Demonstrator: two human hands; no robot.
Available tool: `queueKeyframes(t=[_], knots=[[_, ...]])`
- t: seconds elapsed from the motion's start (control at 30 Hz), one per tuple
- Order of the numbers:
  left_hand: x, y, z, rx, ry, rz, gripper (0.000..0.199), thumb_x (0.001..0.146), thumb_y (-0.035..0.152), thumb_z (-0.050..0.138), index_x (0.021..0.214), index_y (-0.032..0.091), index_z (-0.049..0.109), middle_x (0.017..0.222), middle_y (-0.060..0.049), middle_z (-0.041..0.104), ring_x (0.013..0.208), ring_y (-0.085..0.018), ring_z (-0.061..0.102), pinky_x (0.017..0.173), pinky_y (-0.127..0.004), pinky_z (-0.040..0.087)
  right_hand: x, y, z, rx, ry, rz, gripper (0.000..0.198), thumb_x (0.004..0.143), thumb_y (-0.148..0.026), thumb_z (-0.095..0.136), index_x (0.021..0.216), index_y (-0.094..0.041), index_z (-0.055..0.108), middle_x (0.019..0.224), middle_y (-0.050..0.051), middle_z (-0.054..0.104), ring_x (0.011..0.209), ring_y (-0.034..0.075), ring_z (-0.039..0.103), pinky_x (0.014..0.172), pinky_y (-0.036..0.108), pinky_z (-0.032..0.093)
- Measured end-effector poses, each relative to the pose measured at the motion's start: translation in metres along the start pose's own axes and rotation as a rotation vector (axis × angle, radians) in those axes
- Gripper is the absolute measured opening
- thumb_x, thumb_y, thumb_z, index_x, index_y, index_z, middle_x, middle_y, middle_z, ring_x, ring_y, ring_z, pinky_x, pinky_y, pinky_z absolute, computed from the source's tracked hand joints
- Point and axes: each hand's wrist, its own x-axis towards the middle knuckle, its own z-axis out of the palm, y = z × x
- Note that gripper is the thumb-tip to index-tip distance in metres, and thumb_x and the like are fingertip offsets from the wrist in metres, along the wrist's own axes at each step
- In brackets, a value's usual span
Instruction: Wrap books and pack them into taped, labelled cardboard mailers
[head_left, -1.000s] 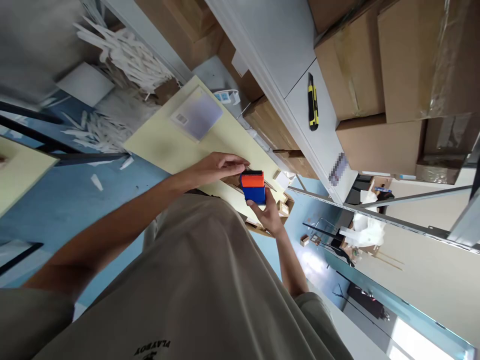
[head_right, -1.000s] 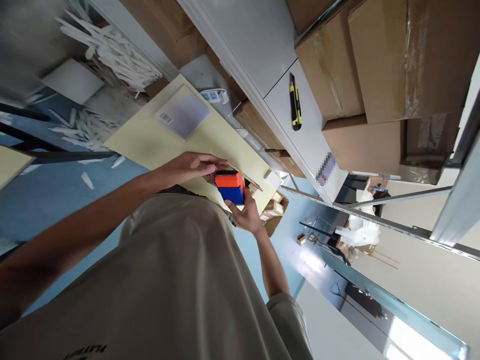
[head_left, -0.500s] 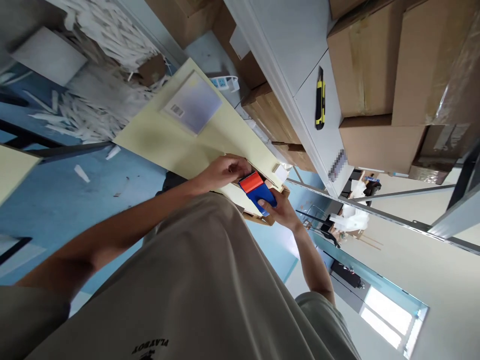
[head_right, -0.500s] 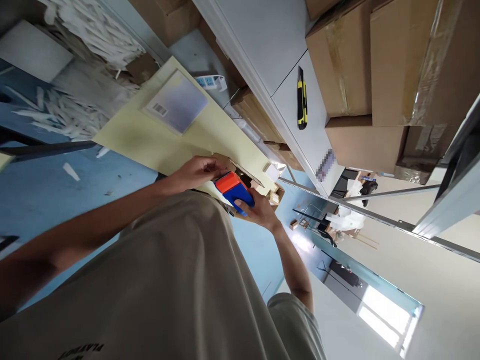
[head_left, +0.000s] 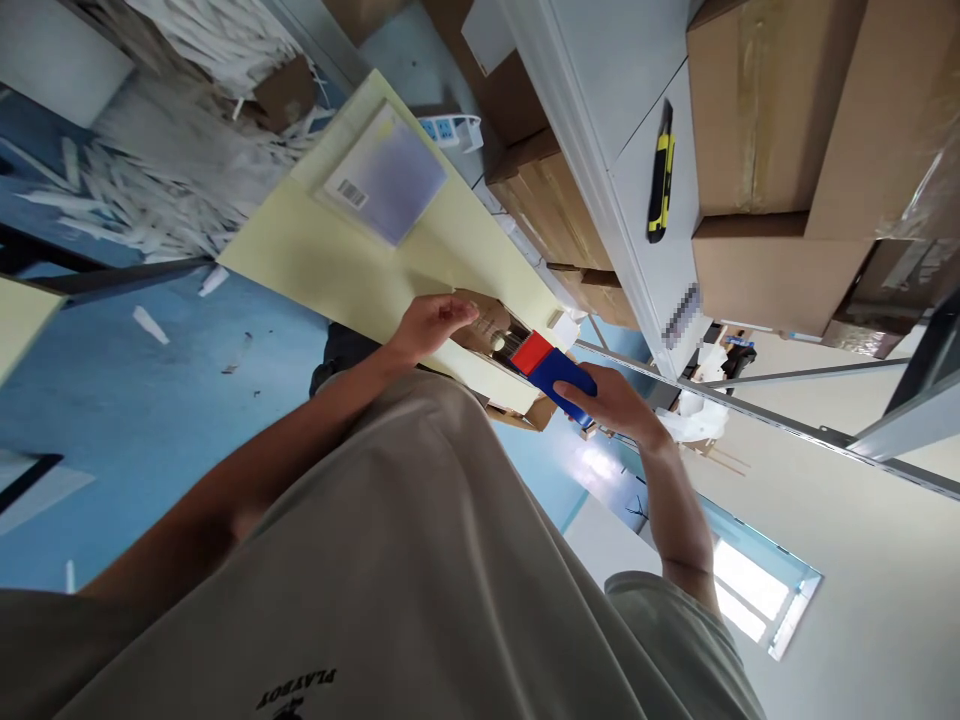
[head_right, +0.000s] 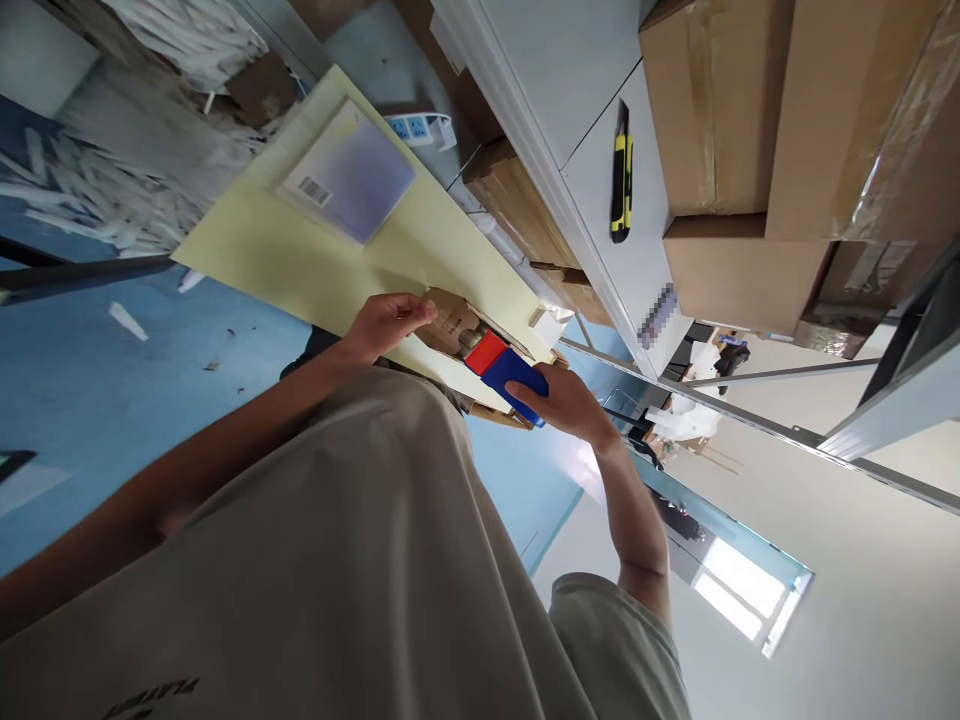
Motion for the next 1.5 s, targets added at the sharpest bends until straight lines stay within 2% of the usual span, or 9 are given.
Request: queueKeyframes(t=[0.13,0.27,0.53,0.77,0.87,1.0,1.13,1.33,1.5], knots=[[0.009,-0.018,-0.004,0.000,0.020,-0.022,0.052,0.083,0.070,0.093,0.084,0.020,0.081,0.078,-0.005,0.076,0.073,-0.018,0.063,0.069,-0.030,0.050,0.025,-0.007,0.005,-0.026,-0.040,-0.050,0.078,0.096,-0.103,0.062,0.088,-0.026,0.064,0.079,0.006,0.077,0.074,0.024,0.074,0.067,0.035,0.052],[0.012,-0.024,-0.014,0.042,0.022,0.044,0.056,0.085,0.075,0.088,0.088,0.020,0.083,0.074,-0.003,0.071,0.068,-0.017,0.057,0.064,-0.029,0.045,0.035,0.002,0.006,0.037,-0.097,-0.036,0.078,0.093,-0.102,0.068,0.092,-0.025,0.066,0.079,0.006,0.077,0.073,0.023,0.075,0.066,0.034,0.054],[-0.008,0.018,-0.024,0.137,0.052,0.119,0.051,0.092,0.068,0.083,0.100,0.018,0.087,0.087,-0.007,0.081,0.080,-0.020,0.068,0.074,-0.031,0.054,0.024,0.009,0.011,0.089,-0.051,-0.028,0.072,0.096,-0.097,0.070,0.102,-0.025,0.069,0.083,0.006,0.079,0.076,0.024,0.076,0.068,0.035,0.056],[0.008,0.035,-0.031,0.160,-0.042,0.114,0.043,0.090,0.059,0.092,0.098,0.018,0.088,0.086,-0.007,0.081,0.082,-0.022,0.073,0.076,-0.032,0.057,0.012,0.007,0.012,-0.048,-0.094,-0.020,0.066,0.101,-0.089,0.064,0.114,-0.025,0.070,0.099,0.009,0.084,0.086,0.027,0.077,0.072,0.037,0.051],[0.016,0.030,-0.031,0.124,-0.066,0.080,0.042,0.092,0.058,0.093,0.096,0.017,0.087,0.081,-0.006,0.077,0.079,-0.022,0.074,0.076,-0.033,0.059,0.003,0.006,0.006,-0.098,-0.075,0.001,0.063,0.102,-0.086,0.064,0.113,-0.024,0.069,0.096,0.009,0.083,0.083,0.028,0.077,0.072,0.038,0.049],[0.023,0.022,-0.041,0.095,-0.001,0.067,0.043,0.092,0.060,0.092,0.095,0.018,0.084,0.081,-0.005,0.077,0.078,-0.020,0.073,0.078,-0.033,0.061,-0.011,0.006,-0.005,-0.148,-0.083,0.040,0.062,0.100,-0.088,0.065,0.099,-0.026,0.066,0.080,0.006,0.077,0.074,0.025,0.072,0.068,0.037,0.046],[0.027,0.002,-0.047,0.052,-0.027,0.014,0.046,0.088,0.061,0.096,0.088,0.018,0.081,0.080,-0.005,0.075,0.076,-0.019,0.071,0.078,-0.034,0.061,-0.023,0.005,-0.011,-0.140,-0.073,0.053,0.060,0.100,-0.086,0.068,0.094,-0.026,0.066,0.077,0.004,0.074,0.067,0.021,0.065,0.065,0.037,0.046],[0.035,-0.039,-0.024,-0.048,-0.018,-0.089,0.052,0.076,0.067,0.102,0.084,0.020,0.081,0.085,-0.008,0.078,0.083,-0.022,0.070,0.074,-0.034,0.057,-0.024,0.001,-0.005,-0.118,-0.072,0.031,0.060,0.102,-0.086,0.065,0.094,-0.026,0.069,0.081,0.005,0.076,0.070,0.021,0.068,0.066,0.036,0.047],[0.040,-0.057,-0.007,-0.081,-0.008,-0.104,0.059,0.075,0.076,0.099,0.081,0.021,0.079,0.081,-0.004,0.074,0.077,-0.018,0.062,0.070,-0.031,0.051,-0.018,0.004,-0.002,-0.065,-0.008,0.073,0.063,0.098,-0.088,0.067,0.086,-0.026,0.064,0.074,0.004,0.074,0.066,0.020,0.068,0.063,0.035,0.049]])
